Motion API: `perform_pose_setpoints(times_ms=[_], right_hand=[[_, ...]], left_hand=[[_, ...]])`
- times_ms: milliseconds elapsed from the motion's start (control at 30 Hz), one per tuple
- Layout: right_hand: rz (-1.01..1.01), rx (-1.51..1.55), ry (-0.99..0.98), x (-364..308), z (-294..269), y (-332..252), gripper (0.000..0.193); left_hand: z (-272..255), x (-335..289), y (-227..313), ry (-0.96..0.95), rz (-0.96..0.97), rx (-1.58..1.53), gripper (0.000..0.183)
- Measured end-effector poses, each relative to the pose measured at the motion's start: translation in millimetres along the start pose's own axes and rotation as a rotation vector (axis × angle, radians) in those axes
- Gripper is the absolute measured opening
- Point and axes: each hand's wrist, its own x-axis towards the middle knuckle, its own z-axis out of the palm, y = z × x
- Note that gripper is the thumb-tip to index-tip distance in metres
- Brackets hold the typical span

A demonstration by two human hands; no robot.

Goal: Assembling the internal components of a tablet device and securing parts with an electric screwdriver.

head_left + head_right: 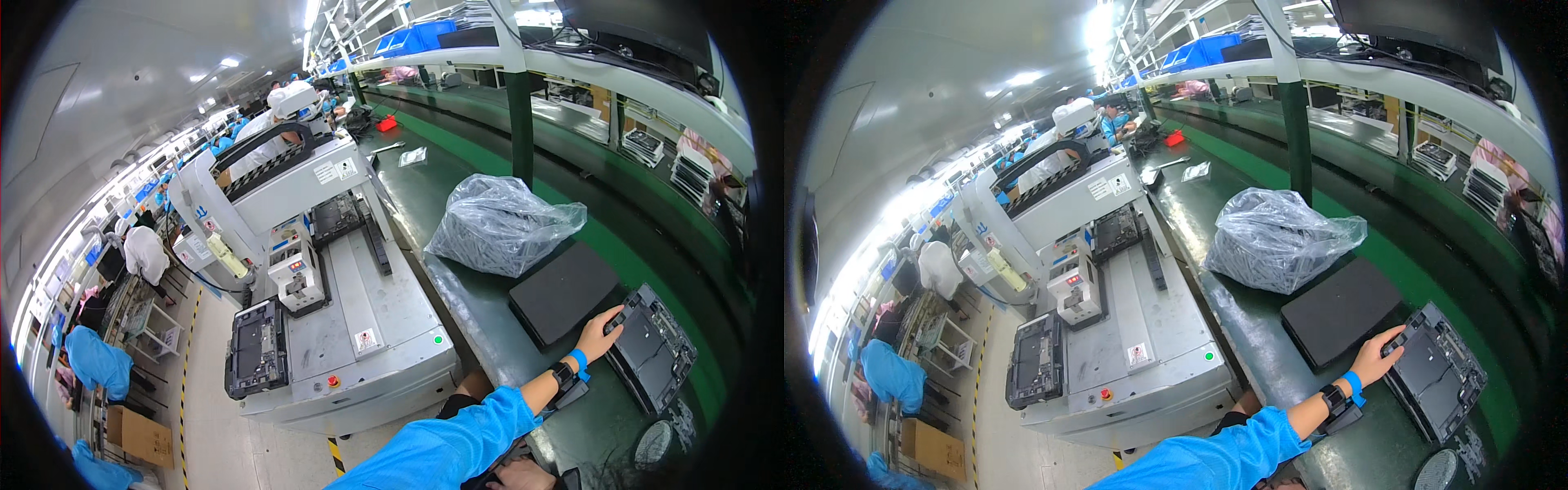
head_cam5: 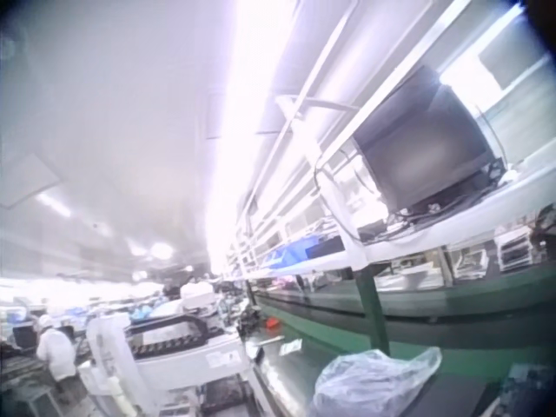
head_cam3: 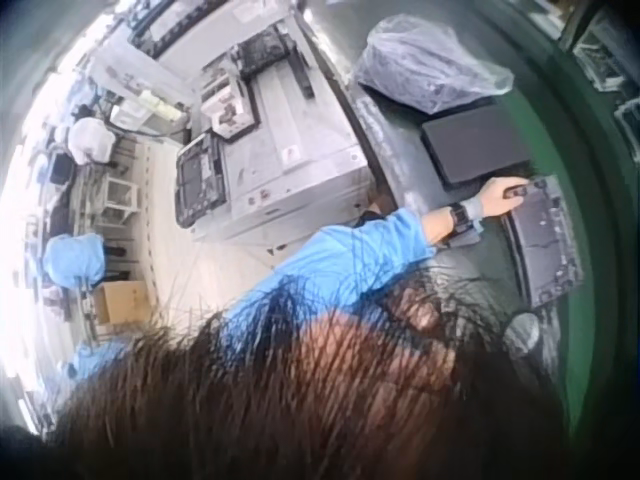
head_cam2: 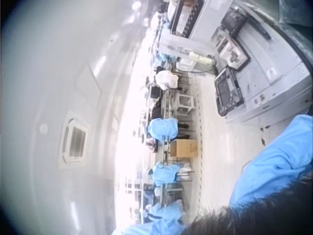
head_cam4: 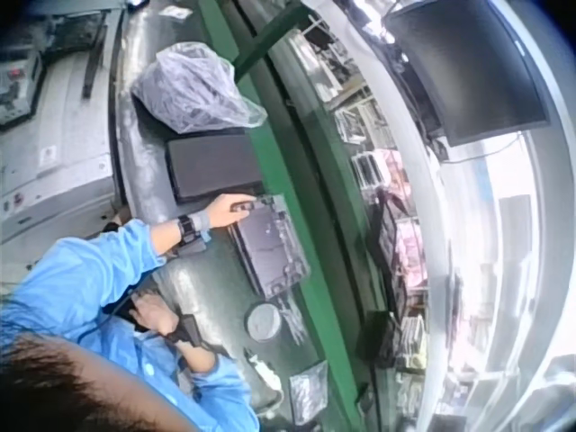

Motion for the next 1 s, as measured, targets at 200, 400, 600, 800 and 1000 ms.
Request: perform_pose_setpoints(times_ms=[200,400,600,800,1000], right_hand=[[0.012,0.009,-0.002,-2,4,4,0.047],[0.027,0.017,-0.002,-5,8,5,0.049],[0.017,0.012,0.012,-2,19,8,0.051],[0.001,0.038,0.027,0,15,9,0.053],[0.100,-0.075,-0.204,9,-12,-4,0.052]], left_hand=[[0,5,3,-0.006,-0.017,0.042,0.048],[2,2,1,-0.018,-0.034,0.024,0.047],[0,2,3,0.003,0.009,0.025,0.047],[-1,2,2,0.016,0.009,-0.005,0.046],[0,0,8,0.010,-0.010,0.007,0.046]])
